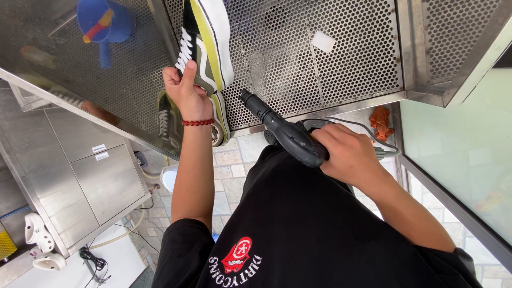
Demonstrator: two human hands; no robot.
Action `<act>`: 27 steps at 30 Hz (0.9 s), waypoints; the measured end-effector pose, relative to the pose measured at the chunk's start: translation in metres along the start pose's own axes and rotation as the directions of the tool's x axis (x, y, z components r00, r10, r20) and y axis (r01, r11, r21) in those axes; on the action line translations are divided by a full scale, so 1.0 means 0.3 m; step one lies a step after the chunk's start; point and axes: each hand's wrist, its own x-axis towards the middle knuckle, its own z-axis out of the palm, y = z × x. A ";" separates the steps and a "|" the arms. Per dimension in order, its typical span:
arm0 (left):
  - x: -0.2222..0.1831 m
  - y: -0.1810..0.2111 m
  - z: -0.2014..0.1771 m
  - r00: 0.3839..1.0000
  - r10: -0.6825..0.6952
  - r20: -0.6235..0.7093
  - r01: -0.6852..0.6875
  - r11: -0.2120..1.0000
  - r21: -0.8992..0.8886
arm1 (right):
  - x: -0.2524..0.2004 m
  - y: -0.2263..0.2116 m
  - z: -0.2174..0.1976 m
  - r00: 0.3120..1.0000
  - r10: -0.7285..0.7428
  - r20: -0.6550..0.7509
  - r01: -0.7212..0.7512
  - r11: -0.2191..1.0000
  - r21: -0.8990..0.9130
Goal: Cleaning and detailing sneakers using an air gun and a cloth in a shoe care shop.
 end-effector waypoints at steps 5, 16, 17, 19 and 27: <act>0.003 0.000 -0.008 1.000 0.028 -0.010 -0.028 1.000 0.009 | -0.001 -0.003 -0.008 0.999 -0.026 -0.025 0.026 1.000 0.001; 0.010 0.005 -0.013 1.000 0.025 -0.014 -0.026 0.999 -0.038 | -0.002 0.009 -0.002 1.000 -0.022 -0.015 0.022 1.000 0.006; 0.009 0.005 -0.011 1.000 0.026 -0.015 -0.026 0.999 -0.041 | -0.001 0.010 -0.004 1.000 -0.011 -0.006 0.011 1.000 0.002; 0.002 0.008 -0.008 1.000 0.018 -0.018 -0.019 0.999 -0.031 | 0.004 0.011 -0.017 0.999 -0.010 -0.040 0.010 1.000 0.005; -0.035 0.037 0.024 0.996 -0.030 -0.084 0.037 0.995 0.093 | 0.006 0.015 -0.038 0.989 0.000 -0.149 0.001 1.000 0.007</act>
